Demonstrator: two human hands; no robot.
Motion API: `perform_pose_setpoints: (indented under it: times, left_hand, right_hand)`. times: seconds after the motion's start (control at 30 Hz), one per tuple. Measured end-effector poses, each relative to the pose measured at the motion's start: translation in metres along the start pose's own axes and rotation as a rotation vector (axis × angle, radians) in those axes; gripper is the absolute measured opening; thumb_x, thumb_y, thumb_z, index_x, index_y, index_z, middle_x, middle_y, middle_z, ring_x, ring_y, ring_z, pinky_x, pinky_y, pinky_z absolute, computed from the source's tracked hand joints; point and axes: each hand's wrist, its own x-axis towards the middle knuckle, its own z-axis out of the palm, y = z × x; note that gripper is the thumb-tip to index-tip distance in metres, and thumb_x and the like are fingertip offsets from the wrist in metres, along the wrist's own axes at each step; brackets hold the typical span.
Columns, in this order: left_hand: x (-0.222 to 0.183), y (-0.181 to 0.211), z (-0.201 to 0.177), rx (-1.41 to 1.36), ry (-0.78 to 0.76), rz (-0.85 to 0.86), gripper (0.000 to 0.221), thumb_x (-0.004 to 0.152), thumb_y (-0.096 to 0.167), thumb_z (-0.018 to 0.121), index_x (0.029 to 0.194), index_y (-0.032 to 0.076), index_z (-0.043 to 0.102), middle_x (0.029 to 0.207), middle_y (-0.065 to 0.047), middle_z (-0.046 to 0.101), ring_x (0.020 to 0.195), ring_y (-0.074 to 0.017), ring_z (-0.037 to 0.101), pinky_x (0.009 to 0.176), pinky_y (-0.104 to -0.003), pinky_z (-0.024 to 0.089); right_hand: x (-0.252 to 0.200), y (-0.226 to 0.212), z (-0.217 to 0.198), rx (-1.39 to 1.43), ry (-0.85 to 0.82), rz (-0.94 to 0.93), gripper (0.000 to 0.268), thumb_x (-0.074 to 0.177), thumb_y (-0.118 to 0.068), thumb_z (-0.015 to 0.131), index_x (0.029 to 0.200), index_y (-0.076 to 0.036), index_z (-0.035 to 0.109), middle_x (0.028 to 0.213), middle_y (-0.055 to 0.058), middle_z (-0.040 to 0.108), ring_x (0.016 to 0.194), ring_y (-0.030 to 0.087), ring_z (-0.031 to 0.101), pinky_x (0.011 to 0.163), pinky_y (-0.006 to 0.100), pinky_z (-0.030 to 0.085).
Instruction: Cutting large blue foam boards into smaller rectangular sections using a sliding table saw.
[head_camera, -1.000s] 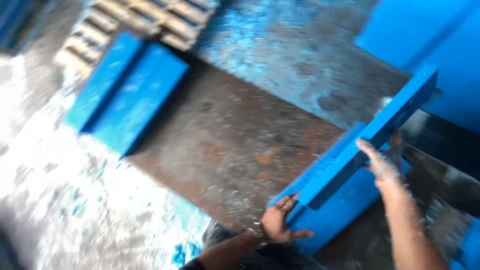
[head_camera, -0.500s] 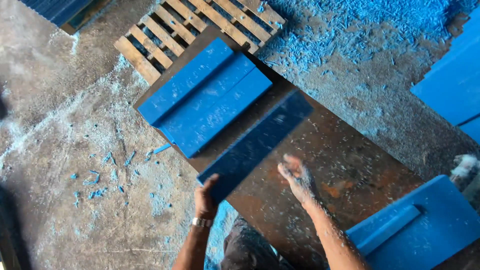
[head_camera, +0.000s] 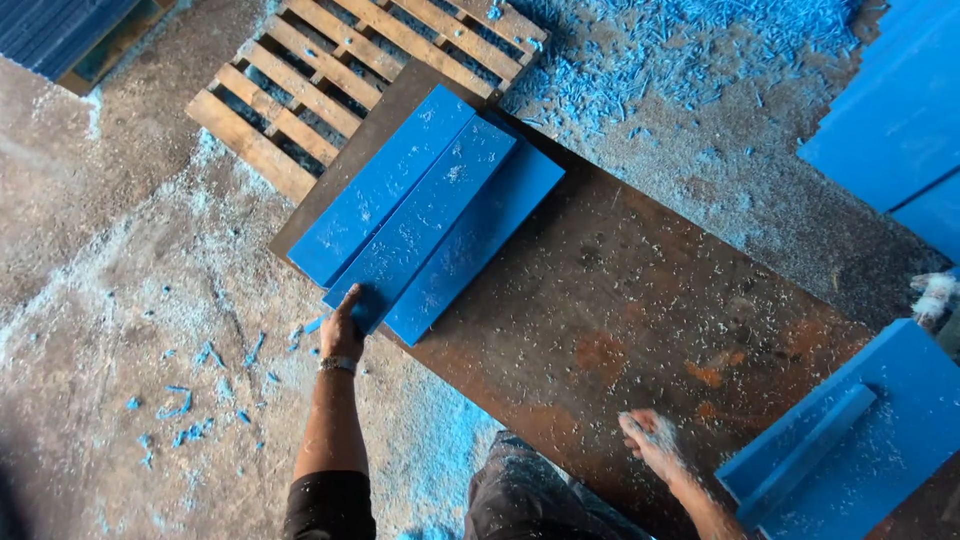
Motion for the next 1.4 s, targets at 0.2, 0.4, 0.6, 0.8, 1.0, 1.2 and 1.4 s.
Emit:
perform_pose_setpoints:
  times: [0.2,0.4,0.6,0.8,1.0,1.2,1.4]
  left_hand:
    - [0.002,0.001,0.006,0.674,0.256,0.185,0.044,0.083,0.03,0.083,0.109,-0.003,0.07,0.097,-0.015,0.072,0.078,-0.024,0.069,0.07,-0.033,0.059]
    - [-0.077,-0.063,0.041,1.032,0.118,0.96,0.037,0.105,0.012,0.073,0.133,-0.01,0.066,0.125,-0.029,0.067,0.101,-0.0388,0.069,0.08,-0.046,0.06]
    - [-0.172,-0.232,0.122,1.476,-0.577,0.47,0.035,0.093,0.031,0.072,0.126,0.021,0.075,0.117,0.004,0.079,0.097,-0.0141,0.077,0.075,-0.03,0.058]
    - [-0.246,-0.38,0.259,1.5,-1.193,0.726,0.032,0.09,0.05,0.071,0.113,0.028,0.076,0.11,-0.002,0.076,0.1,-0.0313,0.074,0.082,-0.051,0.063]
    - [-0.294,-0.532,0.438,1.544,-1.449,1.039,0.044,0.098,0.055,0.06,0.121,0.02,0.072,0.113,-0.007,0.072,0.104,-0.0333,0.072,0.08,-0.052,0.061]
    - [-0.341,-0.618,0.583,1.913,-1.429,1.101,0.073,0.096,0.049,0.06,0.156,0.015,0.036,0.165,-0.014,0.029,0.15,-0.0381,0.029,0.117,-0.06,0.031]
    - [-0.341,-0.641,0.621,2.187,-1.307,1.223,0.09,0.094,0.068,0.05,0.164,0.021,0.018,0.163,-0.012,0.025,0.14,-0.0411,0.033,0.109,-0.059,0.034]
  right_hand:
    - [0.019,0.08,-0.008,-0.012,0.069,0.075,0.054,0.086,-0.033,0.079,0.125,0.002,0.065,0.097,0.02,0.075,0.076,0.027,0.073,0.063,0.038,0.057]
    - [-0.101,0.003,-0.008,-0.29,0.028,0.388,0.056,0.088,-0.064,0.066,0.121,-0.019,0.071,0.102,-0.002,0.075,0.089,0.013,0.073,0.081,0.029,0.059]
    - [-0.085,0.154,-0.003,-1.312,0.589,-0.543,0.04,0.11,-0.02,0.039,0.148,-0.009,0.043,0.111,0.005,0.056,0.081,0.022,0.045,0.065,0.038,0.038]
    - [-0.105,0.199,-0.059,-0.378,0.66,0.032,0.04,0.097,-0.044,0.053,0.132,-0.028,0.061,0.113,0.012,0.076,0.101,0.042,0.072,0.082,0.055,0.064]
    - [-0.067,0.246,-0.064,-0.465,0.464,0.005,0.063,0.098,-0.011,0.036,0.161,-0.014,0.026,0.116,0.043,0.064,0.099,0.058,0.068,0.082,0.066,0.053]
    - [-0.112,0.138,-0.129,0.931,0.399,0.47,0.057,0.099,-0.047,0.059,0.113,0.007,0.069,0.093,0.018,0.074,0.072,0.027,0.076,0.063,0.038,0.059]
    - [-0.103,0.143,-0.135,1.259,0.423,0.515,0.034,0.099,-0.022,0.068,0.12,0.006,0.067,0.093,0.017,0.074,0.06,0.023,0.066,0.055,0.033,0.051]
